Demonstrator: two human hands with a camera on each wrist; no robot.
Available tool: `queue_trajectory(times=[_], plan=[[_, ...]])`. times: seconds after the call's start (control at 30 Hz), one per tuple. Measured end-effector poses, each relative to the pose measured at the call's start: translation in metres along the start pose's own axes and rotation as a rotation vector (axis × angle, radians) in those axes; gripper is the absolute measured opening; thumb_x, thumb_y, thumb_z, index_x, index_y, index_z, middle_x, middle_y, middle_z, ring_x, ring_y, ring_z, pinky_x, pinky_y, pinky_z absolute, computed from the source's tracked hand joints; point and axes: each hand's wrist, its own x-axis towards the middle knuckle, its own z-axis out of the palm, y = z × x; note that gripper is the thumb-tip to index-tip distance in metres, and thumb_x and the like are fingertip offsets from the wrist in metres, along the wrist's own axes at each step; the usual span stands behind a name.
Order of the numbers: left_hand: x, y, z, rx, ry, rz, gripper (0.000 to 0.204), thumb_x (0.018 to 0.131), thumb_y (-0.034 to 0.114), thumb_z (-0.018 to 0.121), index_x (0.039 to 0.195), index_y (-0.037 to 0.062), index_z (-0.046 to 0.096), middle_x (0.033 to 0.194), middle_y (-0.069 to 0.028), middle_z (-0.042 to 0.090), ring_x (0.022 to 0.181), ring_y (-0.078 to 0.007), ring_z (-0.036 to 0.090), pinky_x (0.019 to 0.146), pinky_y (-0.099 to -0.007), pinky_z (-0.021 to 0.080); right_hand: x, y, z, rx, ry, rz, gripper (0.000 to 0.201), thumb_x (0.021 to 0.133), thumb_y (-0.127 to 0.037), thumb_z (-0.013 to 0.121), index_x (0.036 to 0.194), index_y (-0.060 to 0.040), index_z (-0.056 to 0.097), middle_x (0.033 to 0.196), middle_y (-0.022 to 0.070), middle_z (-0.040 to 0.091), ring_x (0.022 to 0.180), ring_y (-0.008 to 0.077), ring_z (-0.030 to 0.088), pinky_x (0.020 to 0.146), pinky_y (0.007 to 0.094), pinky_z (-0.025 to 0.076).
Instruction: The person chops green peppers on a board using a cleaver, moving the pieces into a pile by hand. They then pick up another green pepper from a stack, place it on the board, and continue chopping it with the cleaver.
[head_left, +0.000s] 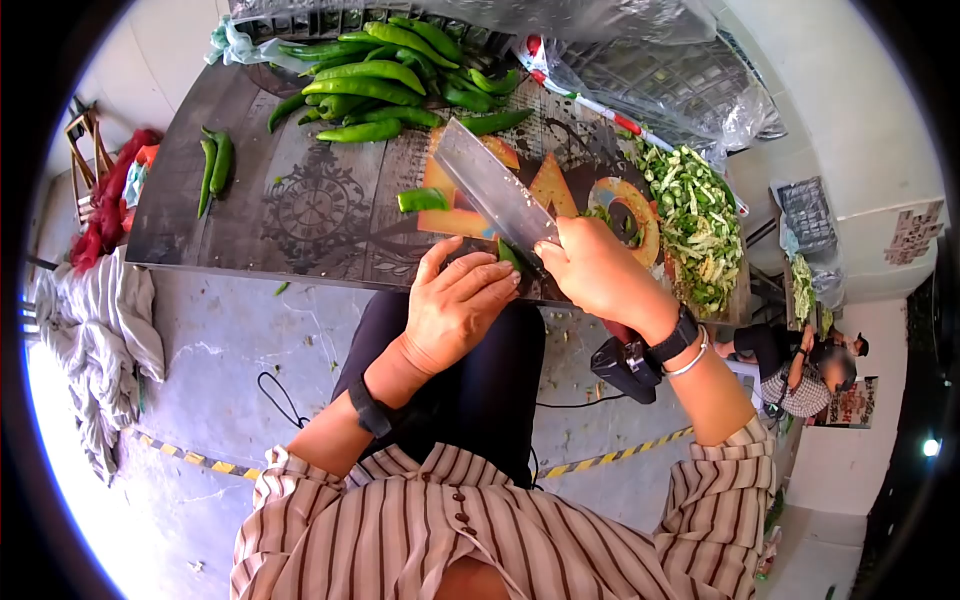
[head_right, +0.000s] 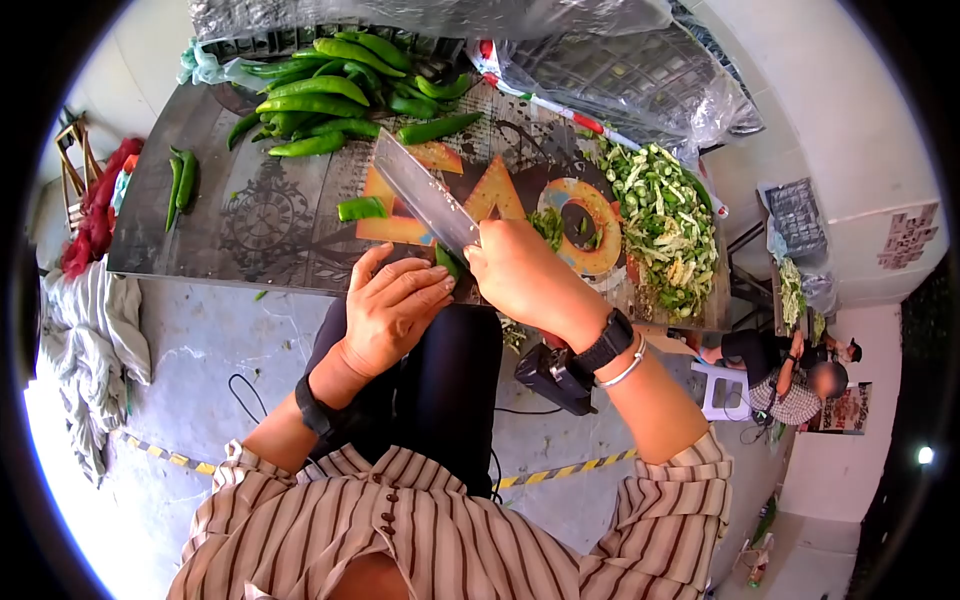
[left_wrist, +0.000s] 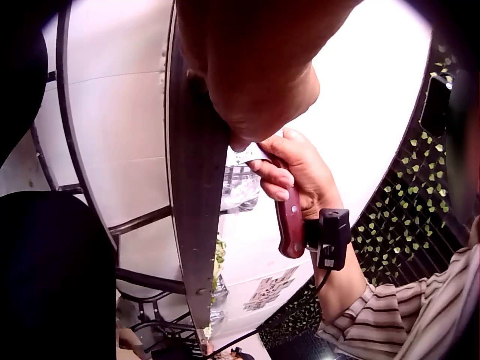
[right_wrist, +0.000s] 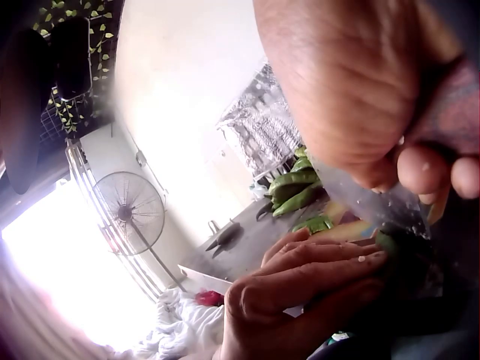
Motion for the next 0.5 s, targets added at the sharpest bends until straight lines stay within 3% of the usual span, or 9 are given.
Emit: queue_trajectory(times=[0.1,0.3,0.37,0.4,0.43,0.5], plan=[[0.002,0.001,-0.001,0.005,-0.001,-0.001,0.023,0.073,0.014,0.079,0.095,0.0154,0.072,0.1,0.0039,0.07,0.098,-0.0141,0.064,0.104,-0.041,0.038,0.002,-0.001,0.002,0.003,0.003,0.015,0.027,0.091,-0.015,0.057,0.08,0.0097,0.057,0.077,0.0311,0.058,0.076,0.0486,0.058,0.066,0.0511,0.045],[0.002,0.001,-0.001,0.0,0.001,0.003,0.021,0.073,0.013,0.079,0.093,0.0152,0.072,0.098,0.0044,0.07,0.098,-0.0137,0.064,0.104,-0.0399,0.037,0.028,-0.01,0.011,-0.01,0.128,-0.12,0.023,0.088,-0.013,0.056,0.079,0.0085,0.057,0.075,0.0305,0.06,0.075,0.0482,0.06,0.068,0.0518,0.047],[0.002,0.001,-0.002,0.011,0.005,0.009,0.02,0.076,0.014,0.075,0.095,0.0133,0.071,0.1,0.0034,0.068,0.099,-0.0143,0.063,0.104,-0.0417,0.039,0.035,-0.001,0.015,0.008,0.151,-0.155,0.026,0.091,-0.014,0.056,0.087,0.0112,0.056,0.075,0.0315,0.058,0.074,0.0503,0.057,0.064,0.0486,0.047],[0.002,0.002,-0.002,0.005,0.003,0.003,0.019,0.076,0.014,0.075,0.095,0.0134,0.071,0.101,0.0037,0.068,0.099,-0.014,0.063,0.104,-0.0418,0.039,0.035,-0.001,0.015,-0.052,0.197,-0.215,0.026,0.092,-0.016,0.056,0.088,0.0102,0.056,0.067,0.0265,0.059,0.06,0.0421,0.061,0.056,0.044,0.048],[0.001,0.002,-0.002,-0.002,0.003,-0.003,0.019,0.076,0.014,0.075,0.095,0.0135,0.071,0.101,0.0039,0.068,0.1,-0.0138,0.063,0.104,-0.0419,0.038,0.033,0.0,0.012,-0.063,0.196,-0.223,0.026,0.092,-0.016,0.056,0.088,0.0102,0.056,0.067,0.0265,0.059,0.06,0.0421,0.061,0.056,0.044,0.048],[0.001,0.001,-0.001,-0.005,0.019,0.007,0.02,0.076,0.014,0.075,0.095,0.0137,0.071,0.101,0.0041,0.068,0.1,-0.0136,0.062,0.104,-0.0421,0.038,0.028,-0.003,0.005,0.075,0.098,0.049,0.026,0.094,-0.017,0.055,0.086,0.0079,0.055,0.057,0.0154,0.057,0.045,0.0252,0.059,0.045,0.0368,0.045]])
